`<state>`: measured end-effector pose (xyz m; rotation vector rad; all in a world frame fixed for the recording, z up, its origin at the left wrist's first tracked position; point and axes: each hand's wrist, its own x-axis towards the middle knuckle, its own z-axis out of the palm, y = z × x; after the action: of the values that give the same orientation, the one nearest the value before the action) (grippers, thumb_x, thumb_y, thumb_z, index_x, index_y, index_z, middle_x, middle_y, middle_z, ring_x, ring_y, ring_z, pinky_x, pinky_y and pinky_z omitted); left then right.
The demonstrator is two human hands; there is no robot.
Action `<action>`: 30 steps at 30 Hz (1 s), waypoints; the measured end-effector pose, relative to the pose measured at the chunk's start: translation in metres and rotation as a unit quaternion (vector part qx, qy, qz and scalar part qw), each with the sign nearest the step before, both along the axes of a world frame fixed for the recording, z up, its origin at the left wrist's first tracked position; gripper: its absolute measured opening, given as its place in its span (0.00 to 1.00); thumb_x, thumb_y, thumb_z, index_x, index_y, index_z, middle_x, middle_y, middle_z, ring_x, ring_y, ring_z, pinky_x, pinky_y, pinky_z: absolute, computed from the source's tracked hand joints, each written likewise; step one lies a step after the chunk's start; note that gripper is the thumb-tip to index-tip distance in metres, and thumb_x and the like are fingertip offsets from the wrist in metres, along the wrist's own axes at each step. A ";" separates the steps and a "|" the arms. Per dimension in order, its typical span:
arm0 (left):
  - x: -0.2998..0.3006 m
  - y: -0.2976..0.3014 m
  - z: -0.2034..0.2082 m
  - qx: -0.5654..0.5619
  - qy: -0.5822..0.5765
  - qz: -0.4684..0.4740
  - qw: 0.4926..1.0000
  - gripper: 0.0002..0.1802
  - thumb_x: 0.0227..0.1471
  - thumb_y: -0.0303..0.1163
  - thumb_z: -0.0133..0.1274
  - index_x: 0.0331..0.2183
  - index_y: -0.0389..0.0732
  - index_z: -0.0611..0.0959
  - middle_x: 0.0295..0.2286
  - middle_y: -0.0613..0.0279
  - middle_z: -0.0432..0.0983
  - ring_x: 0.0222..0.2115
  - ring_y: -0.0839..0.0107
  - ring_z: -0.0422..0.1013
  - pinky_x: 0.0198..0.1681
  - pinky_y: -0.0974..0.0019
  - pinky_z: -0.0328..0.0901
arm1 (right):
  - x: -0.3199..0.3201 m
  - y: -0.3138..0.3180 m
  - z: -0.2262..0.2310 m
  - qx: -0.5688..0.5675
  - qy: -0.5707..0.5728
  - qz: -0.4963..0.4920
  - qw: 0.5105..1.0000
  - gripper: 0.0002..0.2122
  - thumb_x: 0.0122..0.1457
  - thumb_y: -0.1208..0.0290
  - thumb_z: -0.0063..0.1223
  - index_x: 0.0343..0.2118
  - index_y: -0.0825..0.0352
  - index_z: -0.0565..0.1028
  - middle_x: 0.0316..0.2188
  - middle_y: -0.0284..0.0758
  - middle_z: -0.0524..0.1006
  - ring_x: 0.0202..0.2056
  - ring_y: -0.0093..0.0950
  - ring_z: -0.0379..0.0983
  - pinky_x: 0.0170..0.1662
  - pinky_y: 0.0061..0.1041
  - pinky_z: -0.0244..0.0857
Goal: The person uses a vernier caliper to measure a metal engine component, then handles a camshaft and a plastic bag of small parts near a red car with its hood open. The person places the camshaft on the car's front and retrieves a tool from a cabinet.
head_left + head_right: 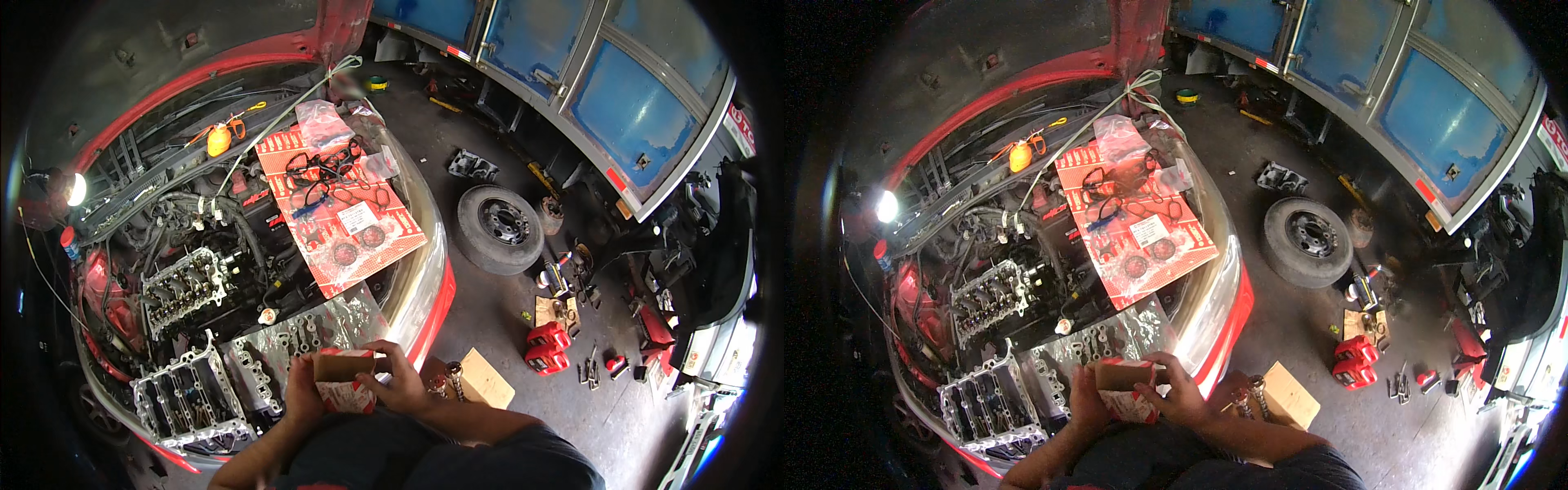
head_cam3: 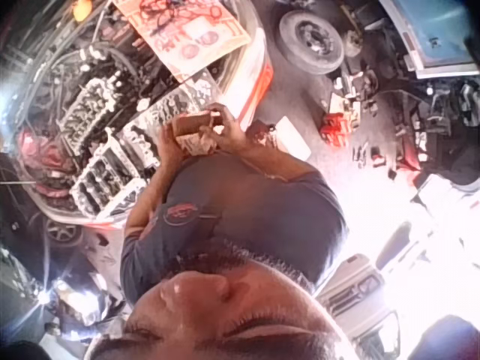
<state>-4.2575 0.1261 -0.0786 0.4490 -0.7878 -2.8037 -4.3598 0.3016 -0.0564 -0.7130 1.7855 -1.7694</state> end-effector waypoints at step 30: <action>-0.008 -0.018 0.024 -0.720 -0.023 -0.091 0.688 0.25 0.52 0.46 0.53 0.44 0.35 0.75 0.46 0.52 0.71 0.46 0.60 0.70 0.49 0.59 0.67 | -0.019 -0.010 -0.026 0.031 0.105 0.111 0.988 0.17 0.58 0.71 0.57 0.51 0.61 0.71 0.53 0.40 0.65 0.54 0.35 0.67 0.53 0.32 0.66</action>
<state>-4.2651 0.1078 -0.0548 0.0942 -2.6282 -1.3869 -4.3783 0.2919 -0.0826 -1.0622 1.8056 -1.5316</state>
